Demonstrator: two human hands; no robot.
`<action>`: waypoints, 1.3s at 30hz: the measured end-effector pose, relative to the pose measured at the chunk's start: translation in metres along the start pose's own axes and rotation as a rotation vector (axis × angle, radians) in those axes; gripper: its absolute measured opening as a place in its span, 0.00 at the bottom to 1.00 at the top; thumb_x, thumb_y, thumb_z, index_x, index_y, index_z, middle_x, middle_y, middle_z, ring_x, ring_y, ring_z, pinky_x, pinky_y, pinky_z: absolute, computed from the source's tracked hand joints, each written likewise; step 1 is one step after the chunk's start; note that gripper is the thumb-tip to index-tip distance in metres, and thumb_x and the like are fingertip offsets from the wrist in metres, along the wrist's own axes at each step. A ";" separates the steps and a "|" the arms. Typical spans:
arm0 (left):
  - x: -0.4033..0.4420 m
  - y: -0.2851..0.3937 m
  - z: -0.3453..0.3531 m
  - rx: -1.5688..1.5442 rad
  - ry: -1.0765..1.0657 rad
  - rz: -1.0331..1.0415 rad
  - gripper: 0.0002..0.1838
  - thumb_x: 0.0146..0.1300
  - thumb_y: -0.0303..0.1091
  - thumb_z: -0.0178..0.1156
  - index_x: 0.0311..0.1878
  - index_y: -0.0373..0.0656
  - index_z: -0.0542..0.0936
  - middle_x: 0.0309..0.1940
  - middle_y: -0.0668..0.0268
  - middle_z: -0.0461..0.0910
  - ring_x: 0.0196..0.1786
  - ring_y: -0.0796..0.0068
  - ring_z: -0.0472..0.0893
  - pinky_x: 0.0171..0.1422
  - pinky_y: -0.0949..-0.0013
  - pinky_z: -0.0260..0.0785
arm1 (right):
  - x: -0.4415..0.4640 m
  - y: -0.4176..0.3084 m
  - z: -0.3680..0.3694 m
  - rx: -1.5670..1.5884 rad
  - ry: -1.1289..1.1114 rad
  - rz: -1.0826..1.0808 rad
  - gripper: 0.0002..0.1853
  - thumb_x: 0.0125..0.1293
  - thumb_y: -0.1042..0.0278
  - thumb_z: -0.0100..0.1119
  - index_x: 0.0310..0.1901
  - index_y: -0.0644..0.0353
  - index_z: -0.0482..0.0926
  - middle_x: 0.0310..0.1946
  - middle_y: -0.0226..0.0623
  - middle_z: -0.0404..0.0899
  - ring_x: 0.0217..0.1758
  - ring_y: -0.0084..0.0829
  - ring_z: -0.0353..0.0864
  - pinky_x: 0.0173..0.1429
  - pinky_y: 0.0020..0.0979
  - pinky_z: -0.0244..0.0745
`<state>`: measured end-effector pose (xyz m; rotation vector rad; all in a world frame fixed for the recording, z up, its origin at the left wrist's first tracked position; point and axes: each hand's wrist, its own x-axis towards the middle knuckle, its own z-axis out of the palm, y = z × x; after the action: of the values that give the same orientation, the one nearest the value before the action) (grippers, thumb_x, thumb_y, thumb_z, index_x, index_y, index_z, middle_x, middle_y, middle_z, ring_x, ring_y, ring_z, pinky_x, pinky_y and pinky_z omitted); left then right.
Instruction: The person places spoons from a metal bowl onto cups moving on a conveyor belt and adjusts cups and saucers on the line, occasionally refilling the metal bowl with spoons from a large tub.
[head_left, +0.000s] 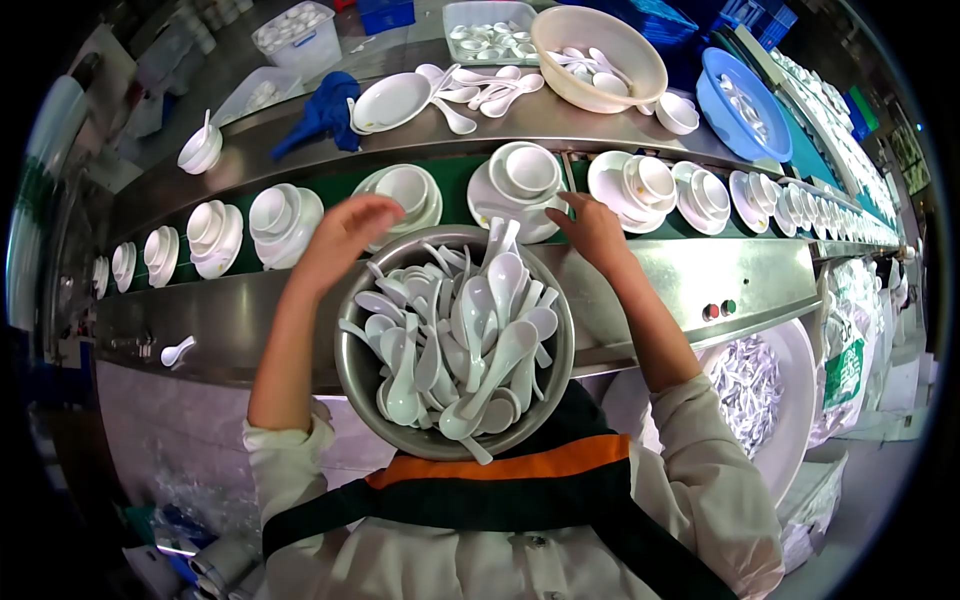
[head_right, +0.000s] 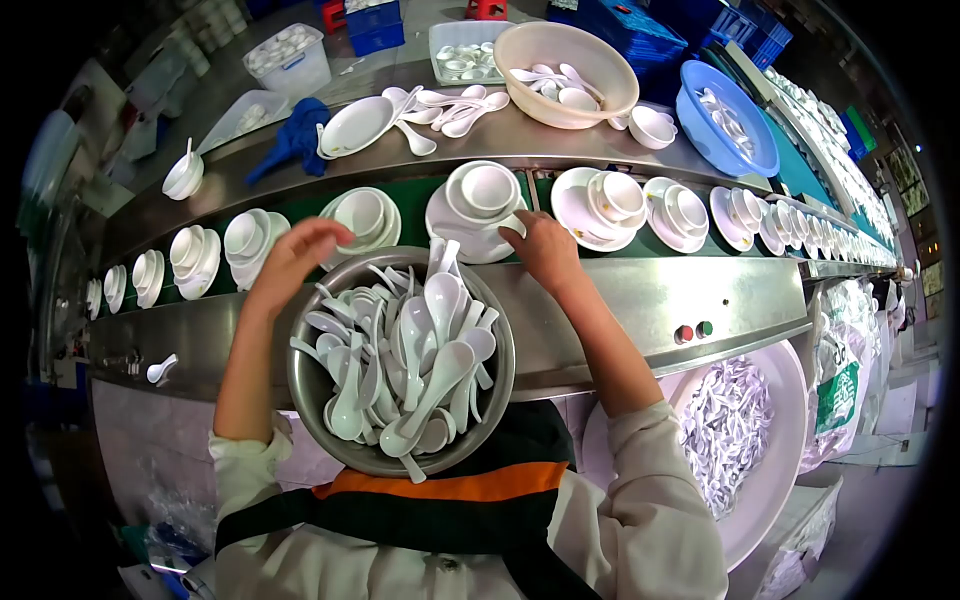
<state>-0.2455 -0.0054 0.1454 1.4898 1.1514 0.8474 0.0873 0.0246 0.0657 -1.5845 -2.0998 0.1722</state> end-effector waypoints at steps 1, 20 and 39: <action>-0.011 0.008 0.010 -0.007 -0.074 -0.003 0.13 0.59 0.35 0.59 0.44 0.38 0.76 0.42 0.68 0.76 0.46 0.80 0.74 0.53 0.75 0.64 | 0.004 -0.018 -0.020 0.114 -0.088 0.039 0.16 0.57 0.59 0.59 0.43 0.60 0.77 0.34 0.42 0.79 0.33 0.36 0.81 0.37 0.35 0.75; -0.041 0.019 0.061 0.138 0.032 -0.031 0.13 0.60 0.32 0.55 0.47 0.39 0.74 0.42 0.68 0.74 0.47 0.81 0.71 0.54 0.76 0.60 | -0.009 0.056 -0.017 0.568 -0.188 0.457 0.06 0.54 0.77 0.55 0.33 0.71 0.76 0.22 0.39 0.78 0.20 0.26 0.80 0.23 0.24 0.77; -0.014 0.054 0.106 0.659 -0.220 0.385 0.09 0.49 0.33 0.62 0.27 0.42 0.71 0.24 0.61 0.71 0.33 0.58 0.72 0.42 0.59 0.63 | 0.001 -0.070 -0.080 0.293 -0.139 -0.530 0.12 0.48 0.68 0.63 0.35 0.57 0.75 0.30 0.35 0.74 0.35 0.39 0.77 0.38 0.36 0.73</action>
<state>-0.1385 -0.0511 0.1745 2.3389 1.0395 0.5444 0.0633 -0.0121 0.1625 -0.8360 -2.3905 0.3904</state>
